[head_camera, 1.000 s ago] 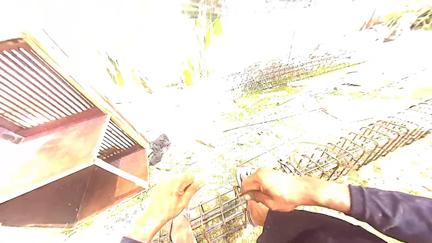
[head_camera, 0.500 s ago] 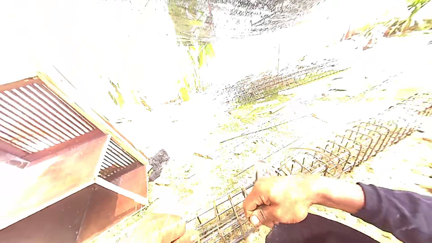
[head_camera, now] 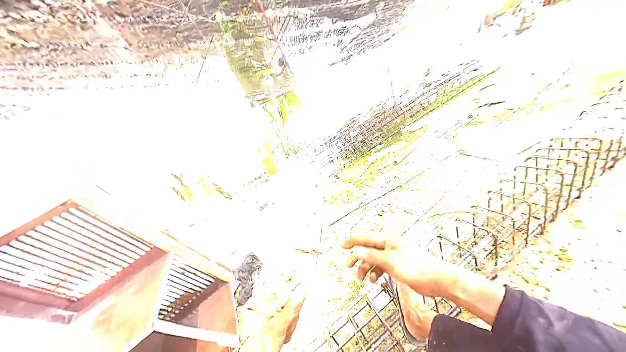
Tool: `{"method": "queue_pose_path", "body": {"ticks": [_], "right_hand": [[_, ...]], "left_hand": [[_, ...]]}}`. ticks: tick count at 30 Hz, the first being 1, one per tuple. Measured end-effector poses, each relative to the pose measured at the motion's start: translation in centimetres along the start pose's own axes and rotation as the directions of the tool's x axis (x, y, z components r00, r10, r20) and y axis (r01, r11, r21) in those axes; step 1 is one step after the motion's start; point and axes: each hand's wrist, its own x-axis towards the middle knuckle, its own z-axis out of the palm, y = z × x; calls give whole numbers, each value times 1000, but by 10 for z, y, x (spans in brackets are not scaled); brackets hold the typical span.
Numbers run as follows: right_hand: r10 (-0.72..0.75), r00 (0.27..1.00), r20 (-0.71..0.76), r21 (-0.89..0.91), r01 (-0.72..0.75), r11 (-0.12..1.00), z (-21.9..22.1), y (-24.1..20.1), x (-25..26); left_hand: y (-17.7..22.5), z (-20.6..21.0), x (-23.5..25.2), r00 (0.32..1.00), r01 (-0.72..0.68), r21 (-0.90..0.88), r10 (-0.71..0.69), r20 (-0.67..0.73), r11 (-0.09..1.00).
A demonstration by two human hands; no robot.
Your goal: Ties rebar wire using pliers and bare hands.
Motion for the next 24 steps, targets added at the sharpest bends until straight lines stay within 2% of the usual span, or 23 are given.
{"method": "queue_pose_path", "body": {"ticks": [2,7,10,14,16,18,20,22,24], "right_hand": [[-24,999,49,-122,30,992,5,8,-1],[-31,999,22,-152,34,988,21,7,6],[-63,997,-38,-61,61,996,32,0,14],[-77,992,-102,129,90,988,51,15,29],[-99,986,-133,154,119,981,55,19,38],[-138,982,-127,26,143,989,49,20,49],[-204,974,-96,-228,178,957,34,22,66],[-297,951,-87,-474,223,852,21,28,79],[-339,928,-153,-733,124,669,26,34,79]], "left_hand": [[7,15,3,999,35,-52,-34,24,998],[21,41,13,994,55,-107,-45,99,993],[19,48,22,986,78,-114,-59,157,990],[-6,53,27,980,84,-224,-40,197,971],[-20,53,37,977,-5,-219,51,208,976],[-33,50,50,964,-130,-125,155,218,984],[-36,50,56,975,-53,16,48,215,998],[-47,47,64,969,100,102,-120,218,990],[-84,41,70,967,130,104,-149,208,986]]}}
